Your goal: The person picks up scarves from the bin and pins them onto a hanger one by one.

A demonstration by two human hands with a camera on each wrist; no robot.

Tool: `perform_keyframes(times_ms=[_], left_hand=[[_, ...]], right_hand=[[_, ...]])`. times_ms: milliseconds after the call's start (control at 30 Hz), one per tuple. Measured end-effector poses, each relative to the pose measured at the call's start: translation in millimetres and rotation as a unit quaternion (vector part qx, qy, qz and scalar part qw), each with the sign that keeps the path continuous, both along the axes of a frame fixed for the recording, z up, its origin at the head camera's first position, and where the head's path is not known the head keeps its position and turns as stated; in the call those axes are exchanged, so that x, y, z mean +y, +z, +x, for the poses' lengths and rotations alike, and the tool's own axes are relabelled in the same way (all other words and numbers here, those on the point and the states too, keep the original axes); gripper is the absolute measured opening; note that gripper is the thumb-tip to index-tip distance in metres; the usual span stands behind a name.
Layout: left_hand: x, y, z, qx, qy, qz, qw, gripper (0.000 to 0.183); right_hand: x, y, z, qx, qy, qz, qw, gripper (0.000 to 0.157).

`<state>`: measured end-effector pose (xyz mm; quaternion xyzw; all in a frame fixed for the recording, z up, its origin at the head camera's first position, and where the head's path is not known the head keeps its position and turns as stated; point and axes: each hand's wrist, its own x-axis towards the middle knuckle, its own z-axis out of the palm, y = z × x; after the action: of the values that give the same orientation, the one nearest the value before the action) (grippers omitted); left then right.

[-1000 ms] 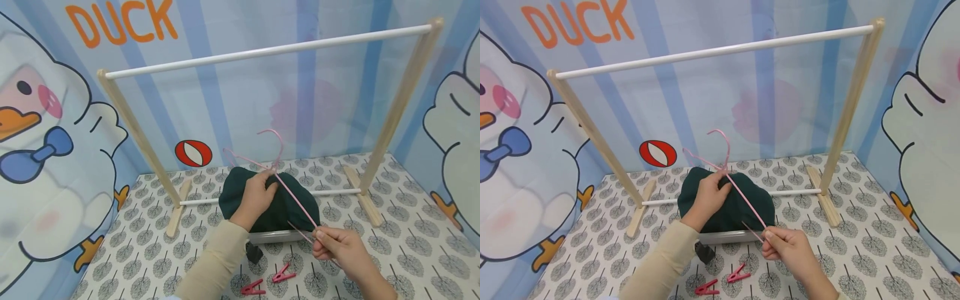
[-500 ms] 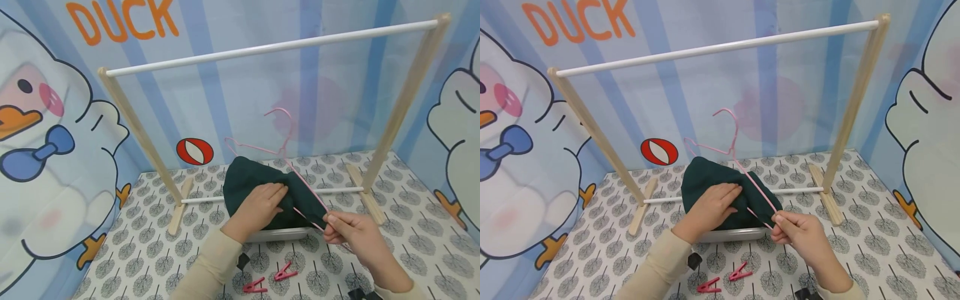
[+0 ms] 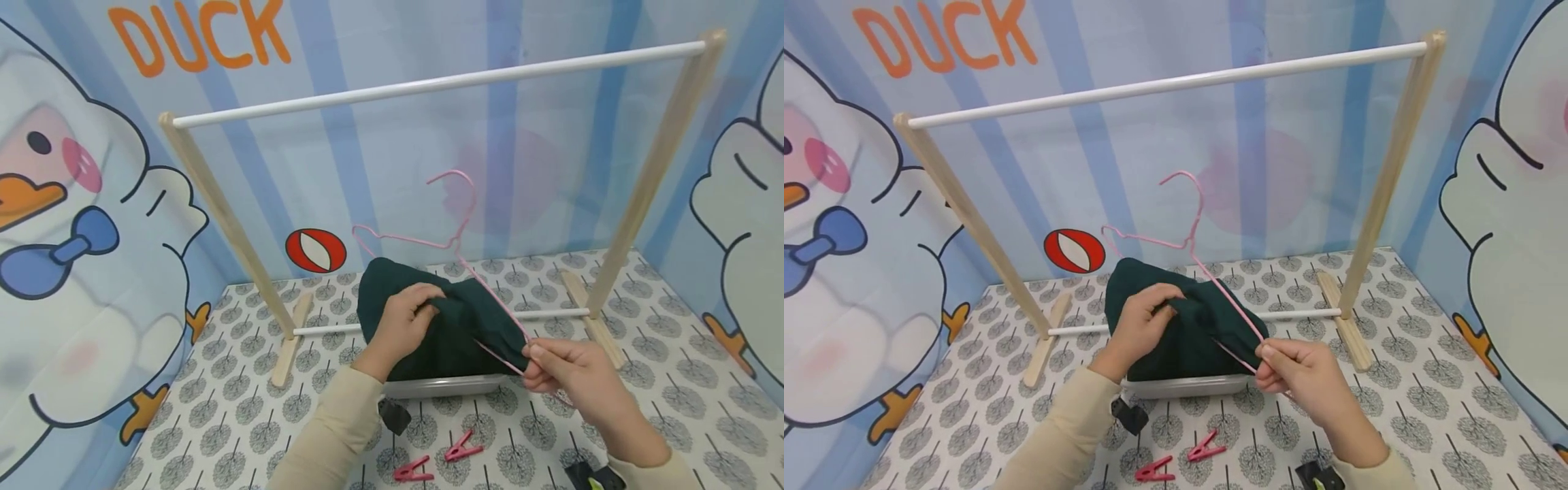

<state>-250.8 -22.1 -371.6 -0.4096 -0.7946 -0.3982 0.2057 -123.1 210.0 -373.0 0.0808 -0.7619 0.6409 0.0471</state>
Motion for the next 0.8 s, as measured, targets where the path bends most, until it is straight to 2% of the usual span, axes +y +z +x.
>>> perform_keyframes(times_ms=[33, 67, 100, 167, 200, 267, 333, 400, 500, 533, 600, 667, 700, 767, 800], left_hand=[[0, 2.2, 1.1, -0.053, -0.012, 0.054, 0.9971, 0.013], [0, 4.8, 2.6, -0.098, -0.023, 0.098, 0.9901, 0.015], [1, 7.0, 4.2, -0.123, -0.031, 0.123, 0.9842, 0.017], [3, 10.7, 7.5, -0.136, -0.047, 0.12, 0.9823, 0.018], [4, 12.0, 9.8, -0.132, -0.056, 0.096, 0.9849, 0.018], [6, 12.5, 14.6, -0.091, -0.075, 0.02, 0.9928, 0.019], [8, 11.9, 18.1, -0.021, -0.104, -0.057, 0.9927, 0.016], [11, 11.9, 22.1, 0.052, -0.126, -0.118, 0.9836, 0.015], [15, 12.1, 28.2, 0.146, -0.142, -0.175, 0.9632, 0.015], [16, 12.9, 30.5, 0.164, -0.144, -0.187, 0.958, 0.015], [15, 13.5, 34.4, 0.167, -0.142, -0.205, 0.9539, 0.018], [10, 14.0, 36.0, 0.145, -0.14, -0.195, 0.9599, 0.024], [6, 13.7, 34.9, 0.136, -0.133, -0.178, 0.9655, 0.027], [-5, 12.4, 29.7, 0.099, -0.089, -0.115, 0.9843, 0.032], [-12, 11.4, 24.9, 0.08, -0.049, -0.072, 0.993, 0.032]], right_hand=[[0, -1.2, -0.6, 0.001, 0.004, -0.003, 1.0, 0.031], [-1, -2.2, -1.1, 0.0, 0.006, -0.004, 1.0, 0.03], [-2, -2.9, -1.1, 0.0, 0.007, -0.001, 1.0, 0.03], [-3, -3.0, 0.0, -0.003, 0.003, 0.006, 1.0, 0.03], [-3, -2.3, 0.7, -0.003, -0.001, 0.01, 1.0, 0.03], [-2, 1.1, 2.2, -0.003, -0.013, 0.02, 1.0, 0.03], [0, 5.8, 2.7, 0.004, -0.026, 0.03, 0.999, 0.031], [2, 11.0, 1.0, 0.013, -0.036, 0.035, 0.999, 0.03], [4, 16.8, -1.9, 0.027, -0.047, 0.038, 0.998, 0.026], [4, 18.1, -2.7, 0.03, -0.048, 0.038, 0.998, 0.024], [4, 19.5, -3.2, 0.035, -0.05, 0.036, 0.998, 0.018], [5, 19.4, -2.7, 0.039, -0.045, 0.029, 0.998, 0.016], [5, 19.1, -2.5, 0.043, -0.042, 0.024, 0.998, 0.017], [6, 18.5, -2.1, 0.052, -0.033, 0.013, 0.998, 0.022], [7, 18.3, -1.9, 0.06, -0.029, 0.01, 0.998, 0.026]])
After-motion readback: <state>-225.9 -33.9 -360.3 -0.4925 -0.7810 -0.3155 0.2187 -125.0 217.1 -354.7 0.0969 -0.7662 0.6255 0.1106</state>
